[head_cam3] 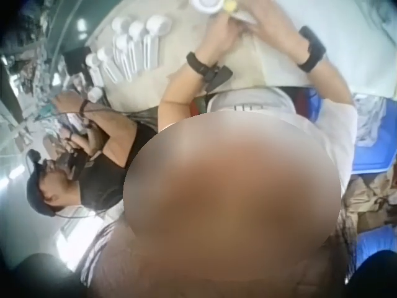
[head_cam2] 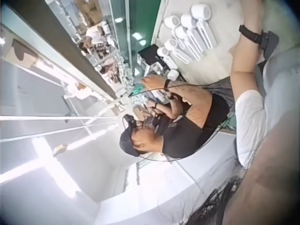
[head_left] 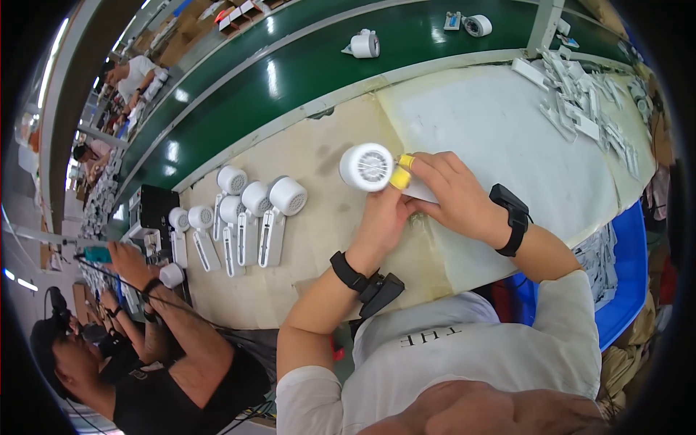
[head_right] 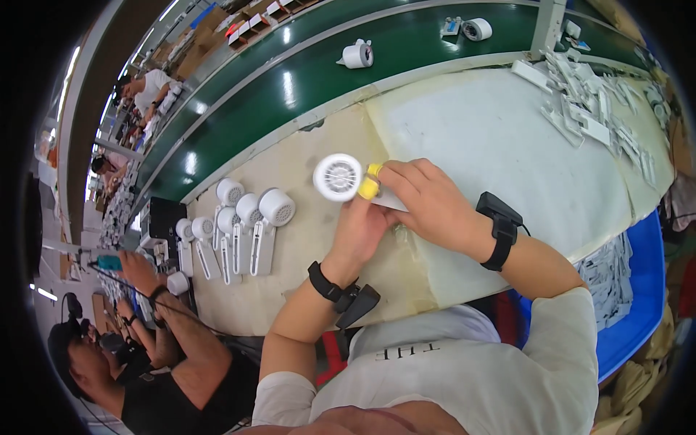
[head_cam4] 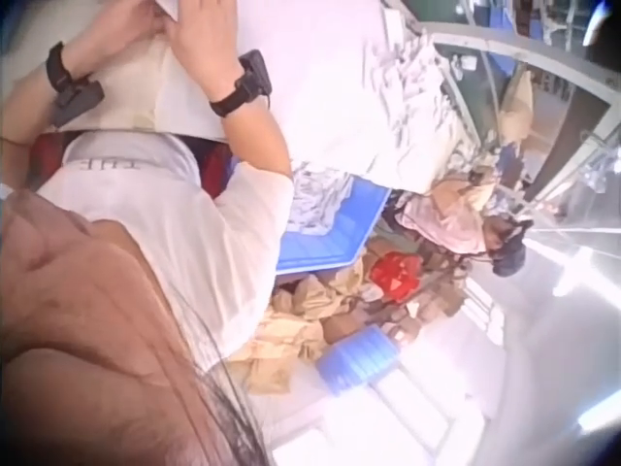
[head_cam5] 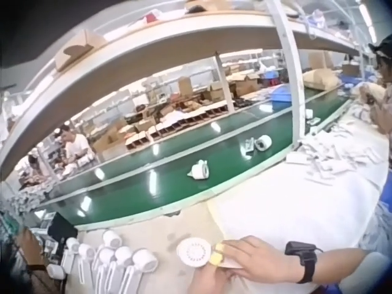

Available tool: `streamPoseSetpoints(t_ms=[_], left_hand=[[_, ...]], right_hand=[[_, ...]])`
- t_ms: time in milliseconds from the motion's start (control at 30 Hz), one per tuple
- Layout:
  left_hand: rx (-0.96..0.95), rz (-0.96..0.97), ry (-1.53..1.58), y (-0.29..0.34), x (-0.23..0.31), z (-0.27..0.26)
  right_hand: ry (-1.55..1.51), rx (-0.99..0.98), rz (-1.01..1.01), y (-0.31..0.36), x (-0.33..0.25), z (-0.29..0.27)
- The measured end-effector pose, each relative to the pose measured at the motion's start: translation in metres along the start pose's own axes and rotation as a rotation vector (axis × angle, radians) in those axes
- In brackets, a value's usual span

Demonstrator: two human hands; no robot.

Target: The person assembles handheld fans by picking up a fan head and a handle, fitting them together, and pressing a cover onto the assembly. After placing the finished fan on the table and clearing the workspace, they repeat the process for several more units.

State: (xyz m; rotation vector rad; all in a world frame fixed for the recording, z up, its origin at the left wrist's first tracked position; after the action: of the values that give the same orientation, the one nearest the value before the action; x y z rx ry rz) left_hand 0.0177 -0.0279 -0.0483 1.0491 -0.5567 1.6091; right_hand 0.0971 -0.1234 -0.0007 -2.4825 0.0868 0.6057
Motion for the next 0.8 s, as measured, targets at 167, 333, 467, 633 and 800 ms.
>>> streamPoseSetpoints(t_ms=[167, 333, 467, 633, 800], left_hand=[[0.073, 0.087, 0.213, 0.000, 0.005, -0.004], [0.022, 0.032, 0.420, -0.001, 0.019, -0.014], [0.069, 0.022, 0.397, -0.007, 0.016, -0.032], [0.061, 0.348, -0.108, -0.006, 0.038, -0.048], [-0.124, 0.254, -0.682, 0.006, 0.059, 0.032]], right_hand=[[-0.040, 0.046, 0.084, -0.002, 0.005, 0.001], [-0.302, 0.184, -0.009, -0.004, 0.006, -0.003], [-0.583, 0.371, 0.259, 0.001, 0.036, -0.028], [-0.050, 0.089, 0.111, 0.005, 0.058, -0.019], [-1.158, -0.264, 0.503, 0.020, 0.023, -0.023]])
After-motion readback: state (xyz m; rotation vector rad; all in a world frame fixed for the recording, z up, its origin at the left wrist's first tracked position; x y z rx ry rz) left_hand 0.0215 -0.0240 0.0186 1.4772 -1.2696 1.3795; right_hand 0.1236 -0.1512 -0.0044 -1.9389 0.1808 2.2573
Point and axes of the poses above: each hand's wrist, its own y-axis away from the middle knuckle, its own z-axis out of the palm, x = y × z, the point moved 4 cm from there along -y, towards the middle knuckle, and after that the axes turned 2 degrees about -y, right-handed, at the moved point
